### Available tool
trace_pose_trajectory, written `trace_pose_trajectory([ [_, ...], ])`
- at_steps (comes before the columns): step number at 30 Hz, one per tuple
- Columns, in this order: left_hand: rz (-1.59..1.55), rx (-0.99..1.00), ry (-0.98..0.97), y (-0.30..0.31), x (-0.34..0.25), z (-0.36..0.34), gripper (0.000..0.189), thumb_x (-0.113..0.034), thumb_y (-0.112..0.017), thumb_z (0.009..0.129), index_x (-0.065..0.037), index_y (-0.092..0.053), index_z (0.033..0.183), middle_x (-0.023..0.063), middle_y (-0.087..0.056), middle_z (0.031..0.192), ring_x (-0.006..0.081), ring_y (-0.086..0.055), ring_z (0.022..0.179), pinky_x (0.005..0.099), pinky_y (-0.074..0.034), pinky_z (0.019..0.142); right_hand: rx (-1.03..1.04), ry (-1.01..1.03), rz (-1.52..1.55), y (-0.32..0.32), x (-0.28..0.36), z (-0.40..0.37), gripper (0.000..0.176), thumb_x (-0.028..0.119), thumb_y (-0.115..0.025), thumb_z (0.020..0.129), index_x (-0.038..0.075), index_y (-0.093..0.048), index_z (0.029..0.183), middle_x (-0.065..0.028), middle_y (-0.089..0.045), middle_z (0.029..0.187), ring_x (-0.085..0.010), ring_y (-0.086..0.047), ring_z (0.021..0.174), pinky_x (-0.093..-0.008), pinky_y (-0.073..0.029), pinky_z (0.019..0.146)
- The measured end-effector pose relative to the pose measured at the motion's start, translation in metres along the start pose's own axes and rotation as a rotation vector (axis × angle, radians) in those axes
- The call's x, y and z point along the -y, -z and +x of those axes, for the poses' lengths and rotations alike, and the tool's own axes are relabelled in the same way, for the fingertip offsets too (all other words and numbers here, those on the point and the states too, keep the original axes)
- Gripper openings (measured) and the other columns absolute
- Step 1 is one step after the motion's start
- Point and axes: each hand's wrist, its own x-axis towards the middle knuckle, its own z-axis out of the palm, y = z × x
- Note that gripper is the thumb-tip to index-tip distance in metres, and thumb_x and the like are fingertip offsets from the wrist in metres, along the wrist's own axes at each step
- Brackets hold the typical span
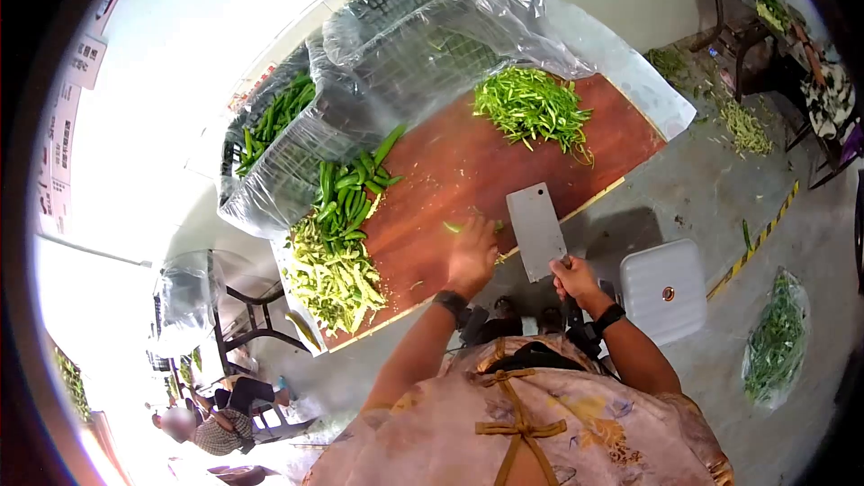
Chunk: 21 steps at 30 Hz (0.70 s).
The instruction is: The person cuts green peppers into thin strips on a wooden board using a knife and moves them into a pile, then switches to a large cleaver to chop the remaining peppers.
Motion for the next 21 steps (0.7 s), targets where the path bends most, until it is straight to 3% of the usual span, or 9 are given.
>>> trace_pose_trajectory([
  [2, 0.023, 0.073, 0.0, 0.004, -0.004, -0.001, 0.043, -0.017, -0.058, 0.082, -0.002, -0.052, 0.122, 0.0221, -0.043, 0.134, 0.0418, -0.036, 0.127, 0.0471, -0.027, 0.107, 0.018, -0.01, 0.015, -0.004, 0.0, -0.004, 0.023, 0.024, -0.058, 0.091, 0.009, -0.044, 0.08, -0.0027, -0.048, 0.056, -0.0115, -0.044, 0.041, -0.0291, -0.039, 0.04],
  [4, 0.083, 0.089, 0.023, 0.005, -0.007, -0.002, 0.049, -0.021, -0.056, 0.085, -0.003, -0.047, 0.13, 0.0195, -0.04, 0.138, 0.037, -0.033, 0.13, 0.0442, -0.027, 0.108, 0.036, -0.021, 0.028, -0.006, -0.003, -0.003, 0.023, 0.024, -0.058, 0.091, 0.008, -0.044, 0.08, -0.0027, -0.048, 0.057, -0.0117, -0.044, 0.042, -0.0292, -0.039, 0.04],
  [21, 0.075, 0.08, -0.019, 0.008, -0.004, -0.002, 0.05, -0.019, -0.058, 0.083, -0.002, -0.047, 0.129, 0.0202, -0.04, 0.137, 0.036, -0.033, 0.131, 0.0454, -0.029, 0.107, 0.015, -0.044, 0.068, -0.015, -0.005, -0.008, 0.026, 0.025, -0.06, 0.09, 0.006, -0.044, 0.082, -0.0017, -0.046, 0.057, -0.0102, -0.041, 0.042, -0.0277, -0.036, 0.041],
])
